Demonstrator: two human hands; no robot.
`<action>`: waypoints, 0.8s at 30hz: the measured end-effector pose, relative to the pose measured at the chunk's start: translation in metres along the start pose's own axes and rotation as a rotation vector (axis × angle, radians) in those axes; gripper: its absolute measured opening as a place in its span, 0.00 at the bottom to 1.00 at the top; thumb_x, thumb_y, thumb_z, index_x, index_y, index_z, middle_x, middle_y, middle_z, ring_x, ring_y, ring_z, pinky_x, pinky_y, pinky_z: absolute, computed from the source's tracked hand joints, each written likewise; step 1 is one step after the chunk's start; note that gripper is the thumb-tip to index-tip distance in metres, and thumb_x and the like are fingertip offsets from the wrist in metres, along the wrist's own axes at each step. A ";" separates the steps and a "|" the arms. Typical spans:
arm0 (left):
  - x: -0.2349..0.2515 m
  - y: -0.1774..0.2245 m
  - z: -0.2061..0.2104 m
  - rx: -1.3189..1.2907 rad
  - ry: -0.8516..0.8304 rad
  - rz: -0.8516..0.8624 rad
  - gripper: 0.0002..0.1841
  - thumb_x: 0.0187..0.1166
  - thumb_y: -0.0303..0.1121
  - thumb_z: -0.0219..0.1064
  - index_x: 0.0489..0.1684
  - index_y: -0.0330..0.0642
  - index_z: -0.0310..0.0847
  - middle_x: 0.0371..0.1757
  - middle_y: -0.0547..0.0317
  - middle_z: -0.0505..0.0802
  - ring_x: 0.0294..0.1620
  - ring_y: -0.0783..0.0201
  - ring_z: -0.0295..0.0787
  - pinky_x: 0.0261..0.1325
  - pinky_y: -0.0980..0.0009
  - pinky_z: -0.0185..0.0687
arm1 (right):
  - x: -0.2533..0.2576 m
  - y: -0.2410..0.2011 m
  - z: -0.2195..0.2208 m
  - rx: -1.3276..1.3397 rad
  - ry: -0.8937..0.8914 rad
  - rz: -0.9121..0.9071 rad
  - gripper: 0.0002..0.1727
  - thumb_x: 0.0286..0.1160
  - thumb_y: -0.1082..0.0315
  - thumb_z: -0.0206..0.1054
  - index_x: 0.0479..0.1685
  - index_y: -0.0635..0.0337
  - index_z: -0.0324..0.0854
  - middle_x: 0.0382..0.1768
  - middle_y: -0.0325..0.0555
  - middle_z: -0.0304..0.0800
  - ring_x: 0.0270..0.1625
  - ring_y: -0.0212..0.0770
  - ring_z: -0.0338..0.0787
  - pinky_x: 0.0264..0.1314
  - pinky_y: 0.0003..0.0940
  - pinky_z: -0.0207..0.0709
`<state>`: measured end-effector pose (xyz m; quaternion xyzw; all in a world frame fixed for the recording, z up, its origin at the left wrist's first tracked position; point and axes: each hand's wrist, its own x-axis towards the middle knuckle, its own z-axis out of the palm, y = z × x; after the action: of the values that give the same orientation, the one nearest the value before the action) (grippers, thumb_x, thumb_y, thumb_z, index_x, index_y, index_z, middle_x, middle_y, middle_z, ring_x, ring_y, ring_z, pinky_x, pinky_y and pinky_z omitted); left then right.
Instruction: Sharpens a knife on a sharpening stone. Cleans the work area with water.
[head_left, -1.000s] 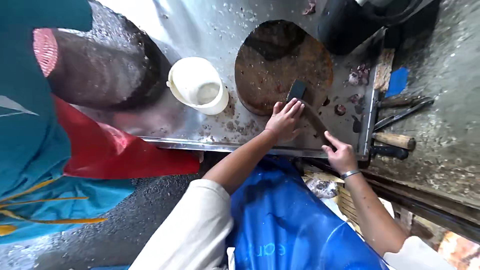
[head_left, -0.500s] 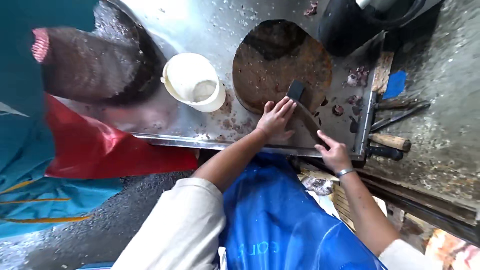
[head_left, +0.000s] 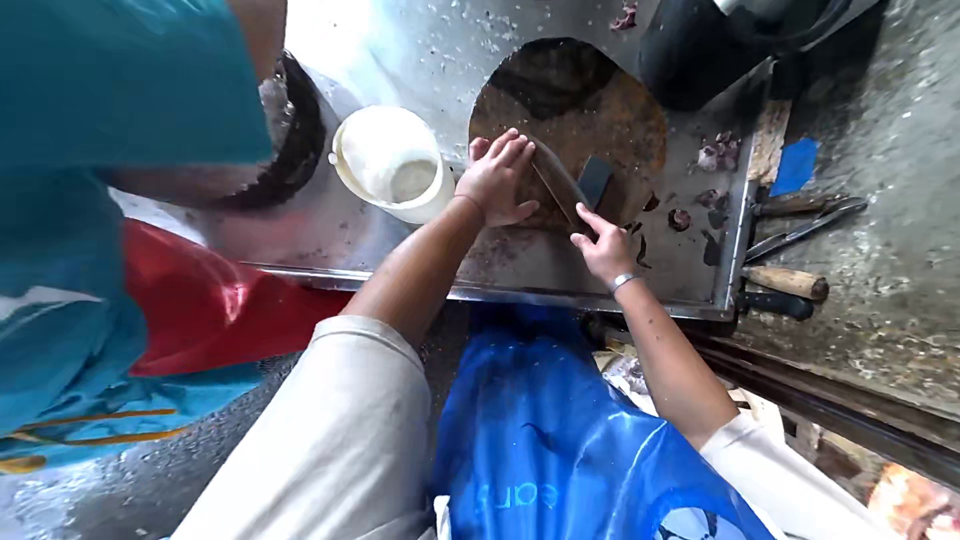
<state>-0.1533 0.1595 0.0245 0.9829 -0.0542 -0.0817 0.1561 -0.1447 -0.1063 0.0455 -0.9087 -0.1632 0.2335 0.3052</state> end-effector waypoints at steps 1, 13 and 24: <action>-0.003 0.013 0.004 0.002 0.019 0.028 0.53 0.66 0.68 0.68 0.93 0.47 0.59 0.92 0.53 0.67 0.95 0.50 0.50 0.89 0.36 0.43 | -0.016 0.013 -0.002 0.008 0.026 -0.019 0.30 0.82 0.60 0.68 0.86 0.41 0.73 0.77 0.39 0.85 0.72 0.47 0.89 0.78 0.56 0.78; -0.022 0.066 0.030 -0.027 0.052 0.114 0.48 0.71 0.68 0.66 0.92 0.53 0.62 0.92 0.64 0.68 0.95 0.57 0.53 0.90 0.38 0.45 | -0.072 0.042 -0.026 -0.097 0.069 -0.003 0.28 0.81 0.62 0.70 0.82 0.50 0.78 0.73 0.47 0.88 0.67 0.54 0.92 0.72 0.61 0.81; -0.014 0.101 0.032 -0.050 -0.015 0.171 0.51 0.67 0.73 0.66 0.90 0.51 0.65 0.91 0.59 0.70 0.94 0.53 0.53 0.89 0.39 0.48 | -0.113 0.064 -0.043 -0.127 0.072 0.127 0.29 0.83 0.53 0.68 0.85 0.32 0.74 0.69 0.46 0.91 0.63 0.56 0.93 0.66 0.69 0.81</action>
<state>-0.1806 0.0560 0.0285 0.9698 -0.1371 -0.0766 0.1868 -0.2067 -0.2250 0.0725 -0.9425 -0.1088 0.2087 0.2372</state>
